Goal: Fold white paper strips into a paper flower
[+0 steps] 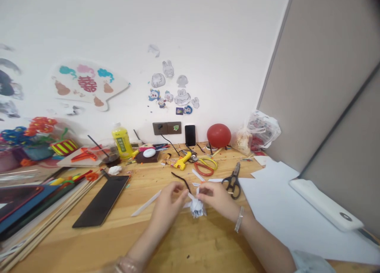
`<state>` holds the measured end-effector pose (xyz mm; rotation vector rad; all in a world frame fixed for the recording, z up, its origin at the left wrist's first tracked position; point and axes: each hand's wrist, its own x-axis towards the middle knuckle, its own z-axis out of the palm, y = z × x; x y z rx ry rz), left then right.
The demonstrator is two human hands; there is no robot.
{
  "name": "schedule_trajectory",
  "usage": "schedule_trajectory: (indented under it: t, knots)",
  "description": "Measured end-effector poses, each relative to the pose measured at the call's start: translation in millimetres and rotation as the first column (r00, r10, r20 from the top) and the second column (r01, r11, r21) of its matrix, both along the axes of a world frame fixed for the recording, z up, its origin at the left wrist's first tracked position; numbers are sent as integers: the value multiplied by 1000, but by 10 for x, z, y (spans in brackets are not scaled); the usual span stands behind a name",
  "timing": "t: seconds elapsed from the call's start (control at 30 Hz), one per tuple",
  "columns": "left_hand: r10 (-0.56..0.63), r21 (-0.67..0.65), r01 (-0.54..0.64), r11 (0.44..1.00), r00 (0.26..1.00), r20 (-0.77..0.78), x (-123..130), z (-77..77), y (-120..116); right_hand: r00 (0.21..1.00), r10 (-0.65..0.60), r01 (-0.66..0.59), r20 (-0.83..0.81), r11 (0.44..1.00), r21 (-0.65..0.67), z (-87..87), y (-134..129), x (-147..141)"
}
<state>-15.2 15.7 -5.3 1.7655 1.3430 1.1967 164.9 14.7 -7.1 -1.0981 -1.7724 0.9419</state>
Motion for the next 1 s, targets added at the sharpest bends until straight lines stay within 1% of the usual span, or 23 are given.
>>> schedule_trajectory:
  t: [0.03, 0.1, 0.13, 0.3, 0.43, 0.53, 0.67, 0.8, 0.9, 1.0]
  knots:
    - [-40, 1, 40, 999, 999, 19, 13, 2, -1, 1000, 10, -10, 28, 1000, 18, 2, -14, -15]
    - [-159, -31, 160, 987, 987, 36, 62, 2, -25, 998, -9, 6, 55, 999, 52, 2, -33, -46]
    - [-180, -42, 181, 983, 983, 42, 91, 1, -43, 997, -36, 32, 62, 997, 69, 0, -39, -61]
    - [-153, -53, 158, 986, 984, 88, 165, -14, -104, 969, -231, 218, 85, 966, 138, -25, -57, -130]
    - [-124, -4, 125, 992, 990, 59, 157, -37, -102, 947, -312, 296, 79, 941, 166, -45, -85, -157]
    - [-101, 46, 98, 994, 993, 68, 162, -48, -114, 938, -332, 307, 102, 929, 208, -42, -107, -157]
    - [-94, 46, 89, 995, 988, 124, 174, -47, -141, 945, -309, 275, 105, 928, 253, -18, -130, -156]
    - [-103, 36, 99, 994, 984, 144, 176, -52, -163, 940, -323, 287, 111, 923, 255, -9, -135, -162]
    - [-74, 40, 69, 997, 982, 171, 181, -70, -182, 933, -341, 305, 110, 917, 257, -22, -133, -164]
    - [-43, 66, 33, 997, 986, 160, 193, -82, -205, 935, -339, 303, 105, 917, 257, -31, -135, -166]
